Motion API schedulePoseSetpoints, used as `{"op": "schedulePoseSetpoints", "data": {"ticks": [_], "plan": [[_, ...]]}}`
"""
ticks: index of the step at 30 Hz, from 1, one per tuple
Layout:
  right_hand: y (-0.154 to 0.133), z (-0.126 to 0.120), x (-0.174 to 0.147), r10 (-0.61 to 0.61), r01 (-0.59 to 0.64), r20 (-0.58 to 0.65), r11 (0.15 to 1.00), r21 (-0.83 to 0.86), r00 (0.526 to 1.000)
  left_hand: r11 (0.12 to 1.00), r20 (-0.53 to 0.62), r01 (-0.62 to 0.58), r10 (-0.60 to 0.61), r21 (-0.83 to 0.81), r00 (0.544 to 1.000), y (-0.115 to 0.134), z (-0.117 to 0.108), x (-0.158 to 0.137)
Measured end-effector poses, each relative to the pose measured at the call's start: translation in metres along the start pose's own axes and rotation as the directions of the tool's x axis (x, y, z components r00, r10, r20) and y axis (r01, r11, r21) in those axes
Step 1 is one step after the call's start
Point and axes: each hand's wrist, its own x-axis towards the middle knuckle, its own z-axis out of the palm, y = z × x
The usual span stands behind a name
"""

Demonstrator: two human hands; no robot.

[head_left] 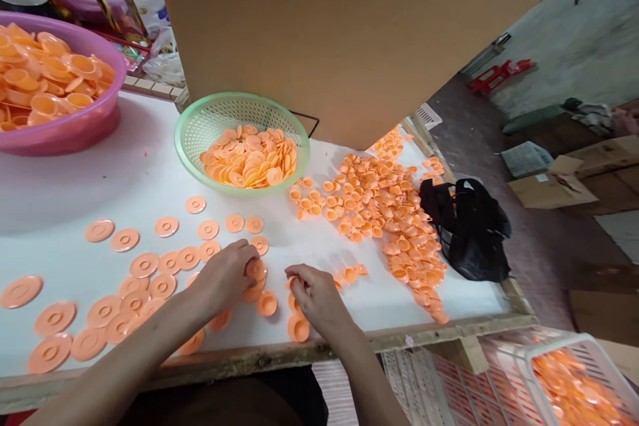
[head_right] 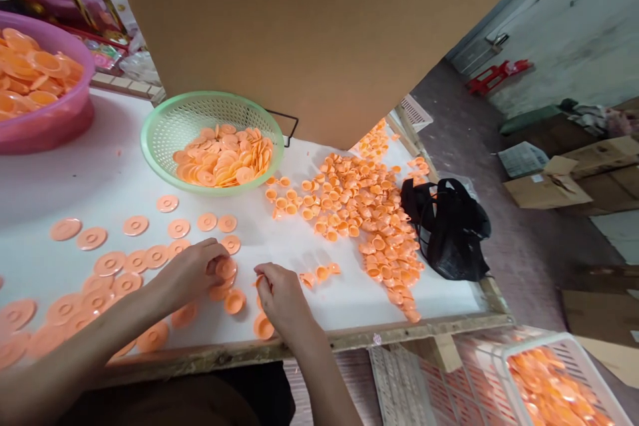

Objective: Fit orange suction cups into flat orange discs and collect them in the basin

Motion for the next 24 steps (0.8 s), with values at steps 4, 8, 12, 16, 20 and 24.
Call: {"op": "schedulePoseSetpoints", "data": {"ticks": [4,8,12,16,20,24], "plan": [[0.014,-0.002,0.009,0.017,0.002,-0.214,0.996,0.091,0.977,0.999,0.009,0.047,-0.047,-0.014,0.999,0.011,-0.003,0.005],[0.022,-0.002,0.023,0.304,-0.222,-0.278,0.93,0.292,0.911,0.996,-0.054,-0.025,0.021,-0.081,0.998,0.028,0.007,0.02],[0.024,-0.004,0.031,0.464,-0.355,-0.206,0.84,0.41,0.861,0.991,-0.061,-0.129,0.126,-0.047,0.99,0.041,0.023,0.036],[0.023,-0.008,0.034,0.488,-0.385,-0.184,0.827,0.41,0.853,0.994,-0.048,-0.107,0.107,-0.004,0.993,0.042,0.025,0.034],[0.024,-0.008,0.032,0.498,-0.391,-0.194,0.823,0.412,0.845,0.992,0.006,-0.086,0.086,0.097,0.996,0.037,0.015,0.022],[0.026,-0.004,0.031,0.469,-0.381,-0.188,0.848,0.368,0.863,0.991,0.051,-0.071,0.066,0.117,0.997,0.037,0.01,0.018]]}}
